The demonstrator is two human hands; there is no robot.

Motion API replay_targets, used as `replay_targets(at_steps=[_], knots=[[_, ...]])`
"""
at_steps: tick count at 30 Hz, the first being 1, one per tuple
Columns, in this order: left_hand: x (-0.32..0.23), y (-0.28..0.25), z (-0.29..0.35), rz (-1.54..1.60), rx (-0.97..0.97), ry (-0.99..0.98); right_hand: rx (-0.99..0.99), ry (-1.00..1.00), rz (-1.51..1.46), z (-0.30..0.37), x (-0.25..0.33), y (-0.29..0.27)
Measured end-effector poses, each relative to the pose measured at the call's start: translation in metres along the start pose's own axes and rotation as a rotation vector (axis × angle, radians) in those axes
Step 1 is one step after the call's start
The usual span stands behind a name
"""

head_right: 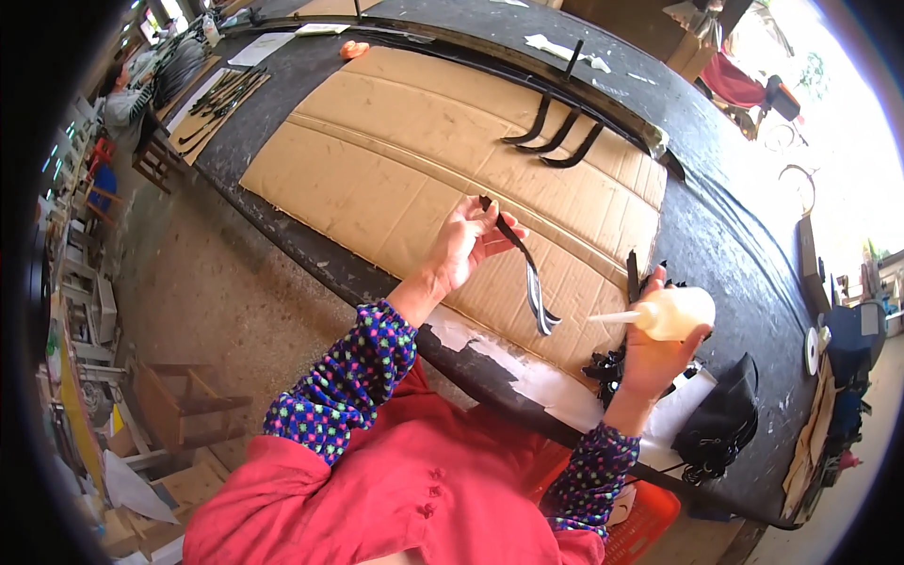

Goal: Applying glue to black shoe components using a plastic squeeze bottle at a workbench.

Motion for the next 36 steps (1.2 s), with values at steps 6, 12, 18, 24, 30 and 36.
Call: replay_targets(at_steps=[6, 12, 18, 24, 30, 36], knots=[[0.002, -0.012, 0.001, 0.004, -0.075, -0.046, -0.083, 0.459, -0.289, -0.015, -0.085, -0.009], [-0.022, -0.039, 0.022, 0.004, -0.113, -0.039, -0.095, 0.596, -0.151, -0.008, -0.144, -0.007], [-0.071, -0.062, 0.049, -0.001, -0.144, 0.048, -0.009, 0.606, -0.101, -0.001, -0.150, -0.006], [-0.081, -0.060, 0.049, 0.019, -0.099, 0.051, -0.087, 0.640, -0.467, -0.004, -0.158, 0.004], [-0.080, -0.044, 0.046, 0.093, -0.002, 0.017, -0.075, 0.598, -0.292, -0.013, -0.182, 0.025], [-0.105, -0.013, 0.099, -0.414, 0.029, -0.334, 0.063, 0.063, 0.269, -0.013, -0.117, 0.081]])
Point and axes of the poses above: each hand's wrist, its own z-axis away from the middle knuckle, its own y-axis out of the palm, x = y × z, the point moved 3 cm from there along -z, towards the middle knuckle, and after that the axes turned 14 degrees about x, right-handed, at the moved point
